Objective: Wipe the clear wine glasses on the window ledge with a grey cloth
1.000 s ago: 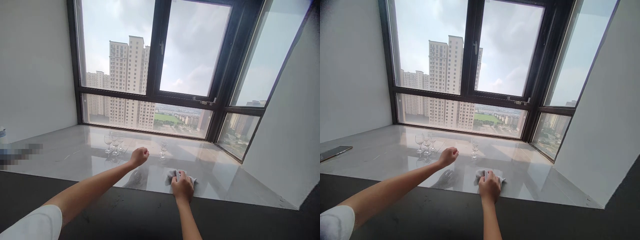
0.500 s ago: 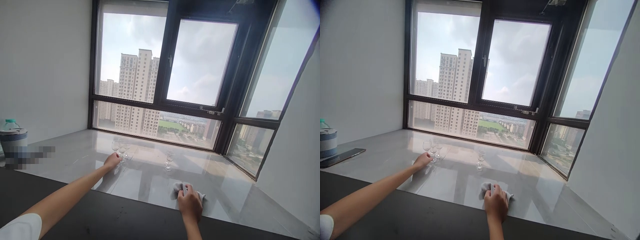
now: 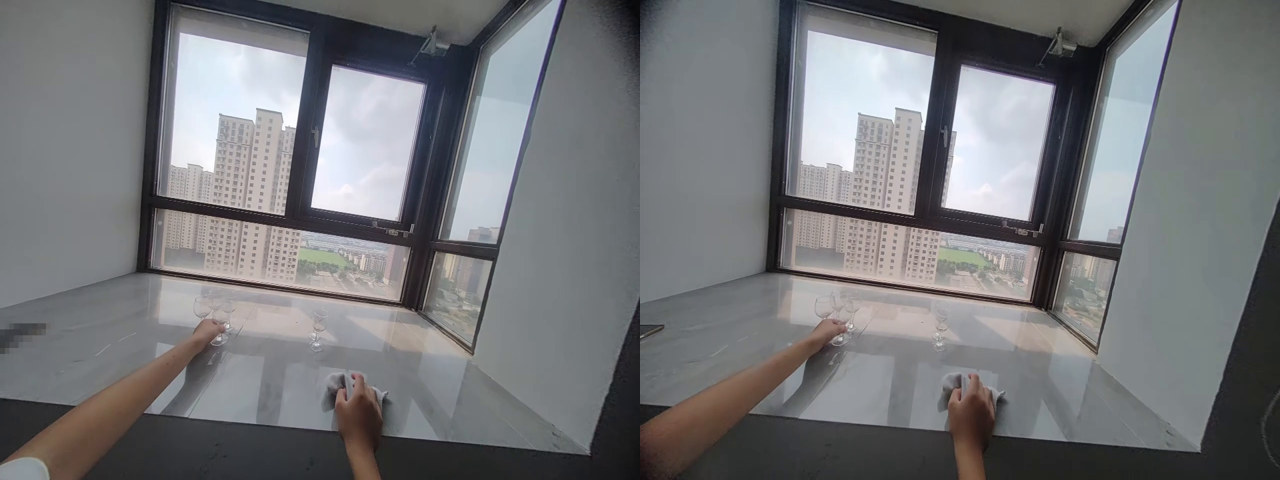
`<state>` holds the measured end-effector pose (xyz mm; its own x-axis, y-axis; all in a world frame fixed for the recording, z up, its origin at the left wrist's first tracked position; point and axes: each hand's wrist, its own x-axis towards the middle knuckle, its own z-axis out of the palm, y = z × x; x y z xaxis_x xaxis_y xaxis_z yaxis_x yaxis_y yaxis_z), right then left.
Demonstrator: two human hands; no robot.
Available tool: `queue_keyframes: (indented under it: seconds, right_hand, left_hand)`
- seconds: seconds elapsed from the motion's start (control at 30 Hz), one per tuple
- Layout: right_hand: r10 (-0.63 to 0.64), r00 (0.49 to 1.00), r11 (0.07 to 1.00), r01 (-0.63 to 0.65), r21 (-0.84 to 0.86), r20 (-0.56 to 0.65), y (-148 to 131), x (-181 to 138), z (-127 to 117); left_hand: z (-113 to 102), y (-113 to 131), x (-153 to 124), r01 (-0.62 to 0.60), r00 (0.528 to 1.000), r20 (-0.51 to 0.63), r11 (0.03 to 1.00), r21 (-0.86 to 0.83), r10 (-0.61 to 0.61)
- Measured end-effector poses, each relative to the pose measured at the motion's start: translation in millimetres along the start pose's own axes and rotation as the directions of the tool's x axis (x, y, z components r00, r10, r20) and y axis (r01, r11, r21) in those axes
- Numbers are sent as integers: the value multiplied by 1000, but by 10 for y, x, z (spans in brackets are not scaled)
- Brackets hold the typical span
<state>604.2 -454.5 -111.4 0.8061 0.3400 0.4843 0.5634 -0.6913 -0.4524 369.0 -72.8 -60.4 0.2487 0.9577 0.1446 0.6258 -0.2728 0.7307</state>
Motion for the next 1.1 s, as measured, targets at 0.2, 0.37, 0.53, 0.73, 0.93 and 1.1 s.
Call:
queue_keyframes:
  seconds: [0.2,0.37,0.53,0.73,0.93,1.1]
  right_hand:
    - [13,1000,1000,-13,4,12,11,-2,22]
    - [-3,1000,1000,3,-7,6,26,-10,23]
    - [-11,1000,1000,11,-21,-5,34,-19,17]
    - [-19,1000,999,19,-33,-6,16,-27,-12]
    - [-33,999,999,33,-42,5,16,-25,-24]
    - [-54,999,998,54,-34,-6,43,-20,3]
  left_hand:
    - [312,256,-518,-266,946,221,959,99,239]
    - [733,513,-971,-517,836,323,834,190,445]
    - [846,641,-1223,-542,839,262,774,329,476]
    - [770,692,-1302,-502,864,256,792,348,435]
    - [800,695,-1293,-493,869,249,787,371,427]
    - [804,678,-1284,-500,865,251,795,345,435]
